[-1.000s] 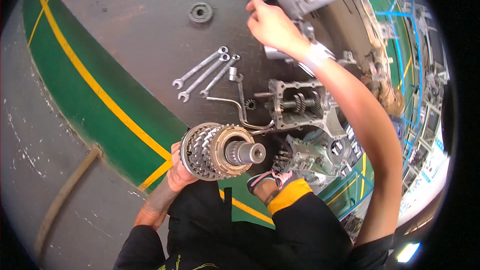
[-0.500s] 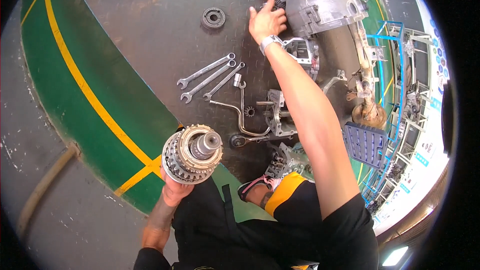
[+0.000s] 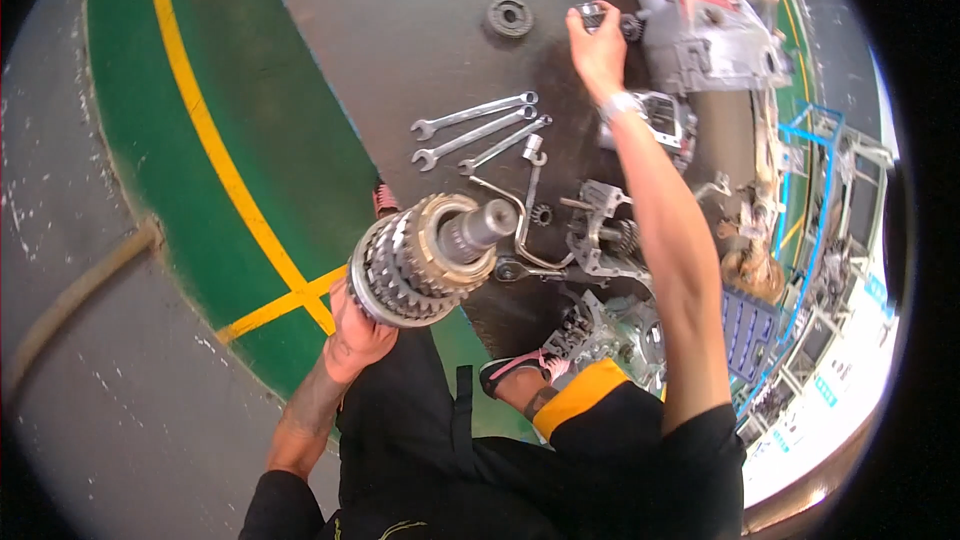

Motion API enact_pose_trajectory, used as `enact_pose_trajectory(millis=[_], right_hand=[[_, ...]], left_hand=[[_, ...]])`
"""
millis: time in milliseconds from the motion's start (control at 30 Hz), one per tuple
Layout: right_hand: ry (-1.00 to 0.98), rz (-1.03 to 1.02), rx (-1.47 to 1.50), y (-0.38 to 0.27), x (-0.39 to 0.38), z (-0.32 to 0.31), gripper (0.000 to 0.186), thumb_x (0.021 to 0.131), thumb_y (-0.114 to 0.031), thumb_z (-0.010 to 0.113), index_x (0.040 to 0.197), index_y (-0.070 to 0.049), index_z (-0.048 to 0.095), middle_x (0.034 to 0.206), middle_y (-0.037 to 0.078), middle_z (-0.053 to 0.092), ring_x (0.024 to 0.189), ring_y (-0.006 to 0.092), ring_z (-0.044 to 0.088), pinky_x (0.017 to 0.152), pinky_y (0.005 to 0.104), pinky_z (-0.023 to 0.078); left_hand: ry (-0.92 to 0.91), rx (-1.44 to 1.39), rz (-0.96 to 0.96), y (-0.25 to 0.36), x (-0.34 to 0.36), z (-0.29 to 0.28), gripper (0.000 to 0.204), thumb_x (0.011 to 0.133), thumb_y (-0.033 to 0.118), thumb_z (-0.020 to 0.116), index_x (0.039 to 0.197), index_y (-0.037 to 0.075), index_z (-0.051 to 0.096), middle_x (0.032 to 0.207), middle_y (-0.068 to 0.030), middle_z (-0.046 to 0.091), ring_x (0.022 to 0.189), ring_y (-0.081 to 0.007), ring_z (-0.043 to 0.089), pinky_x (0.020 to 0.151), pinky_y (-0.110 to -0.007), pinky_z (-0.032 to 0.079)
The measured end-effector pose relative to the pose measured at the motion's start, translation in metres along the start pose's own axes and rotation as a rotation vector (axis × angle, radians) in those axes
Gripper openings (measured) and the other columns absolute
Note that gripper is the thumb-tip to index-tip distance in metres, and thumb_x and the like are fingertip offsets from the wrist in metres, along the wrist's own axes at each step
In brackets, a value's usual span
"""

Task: Assembling and repairing automotive transmission components using various hand tools.

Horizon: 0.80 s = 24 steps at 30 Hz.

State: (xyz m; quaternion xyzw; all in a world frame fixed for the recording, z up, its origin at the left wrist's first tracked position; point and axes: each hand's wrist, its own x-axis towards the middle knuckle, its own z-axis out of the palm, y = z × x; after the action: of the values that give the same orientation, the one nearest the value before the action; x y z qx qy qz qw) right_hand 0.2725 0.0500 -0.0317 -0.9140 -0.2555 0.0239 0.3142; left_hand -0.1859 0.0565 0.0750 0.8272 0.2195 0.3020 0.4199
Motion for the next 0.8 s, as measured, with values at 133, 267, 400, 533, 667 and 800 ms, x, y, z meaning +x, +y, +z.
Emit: enact_pose_trajectory(millis=[133, 267, 400, 533, 667, 800], right_hand=[[-0.468, -0.281, 0.341, -0.086, -0.051, -0.082, 0.040, 0.088, -0.023, 0.072, 0.123, -0.006, 0.061, 0.091, 0.004, 0.067, 0.081, 0.0097, 0.060, 0.075, 0.0271, 0.051], [-0.808, -0.722, 0.214, -0.165, -0.088, -0.147, 0.046, 0.077, -0.017, 0.078, 0.119, -0.009, 0.062, 0.099, 0.008, 0.062, 0.083, 0.0217, 0.064, 0.077, 0.0342, 0.053], [-0.801, -0.611, -0.116, -0.154, -0.094, -0.125, 0.050, 0.082, -0.035, 0.074, 0.123, -0.011, 0.059, 0.110, 0.013, 0.058, 0.091, 0.0331, 0.066, 0.079, 0.0434, 0.053], [-0.629, -0.543, -0.113, -0.085, -0.057, -0.052, 0.048, 0.086, -0.033, 0.070, 0.127, -0.012, 0.056, 0.110, 0.013, 0.059, 0.098, 0.0343, 0.065, 0.083, 0.0444, 0.053], [-0.706, -0.524, -0.093, -0.063, -0.062, -0.007, 0.049, 0.086, -0.032, 0.071, 0.127, -0.012, 0.053, 0.120, 0.015, 0.053, 0.096, 0.0393, 0.064, 0.083, 0.0464, 0.054], [-0.602, -0.703, -0.162, -0.058, -0.063, 0.001, 0.053, 0.085, -0.032, 0.072, 0.132, -0.014, 0.053, 0.128, 0.018, 0.049, 0.112, 0.0386, 0.057, 0.094, 0.0473, 0.049]], left_hand=[[-0.048, 0.087, 0.020, -0.011, 0.007, -0.019, 0.033, 0.076, 0.005, 0.072, 0.106, -0.004, 0.061, 0.094, -0.0195, 0.068, 0.078, -0.0418, 0.067, 0.069, -0.045, 0.053], [-0.160, 0.124, -0.112, -0.022, 0.000, -0.037, 0.032, 0.077, 0.009, 0.071, 0.104, -0.003, 0.061, 0.086, -0.0167, 0.066, 0.070, -0.0408, 0.063, 0.064, -0.044, 0.051], [-0.194, 0.036, -0.209, -0.021, -0.007, -0.035, 0.027, 0.076, 0.008, 0.070, 0.100, 0.000, 0.061, 0.084, -0.0171, 0.066, 0.070, -0.0410, 0.062, 0.063, -0.044, 0.050], [-0.173, 0.027, -0.127, -0.021, -0.007, -0.019, 0.037, 0.073, 0.004, 0.066, 0.109, -0.005, 0.060, 0.086, -0.0191, 0.066, 0.073, -0.0426, 0.064, 0.067, -0.045, 0.052], [-0.242, 0.033, -0.143, -0.029, -0.014, -0.027, 0.045, 0.070, 0.002, 0.065, 0.114, -0.007, 0.058, 0.089, -0.0200, 0.067, 0.076, -0.0430, 0.065, 0.069, -0.045, 0.053], [-0.250, 0.005, -0.189, -0.042, -0.010, -0.031, 0.044, 0.073, 0.006, 0.068, 0.113, -0.007, 0.058, 0.091, -0.0193, 0.067, 0.076, -0.0427, 0.064, 0.070, -0.046, 0.052]])
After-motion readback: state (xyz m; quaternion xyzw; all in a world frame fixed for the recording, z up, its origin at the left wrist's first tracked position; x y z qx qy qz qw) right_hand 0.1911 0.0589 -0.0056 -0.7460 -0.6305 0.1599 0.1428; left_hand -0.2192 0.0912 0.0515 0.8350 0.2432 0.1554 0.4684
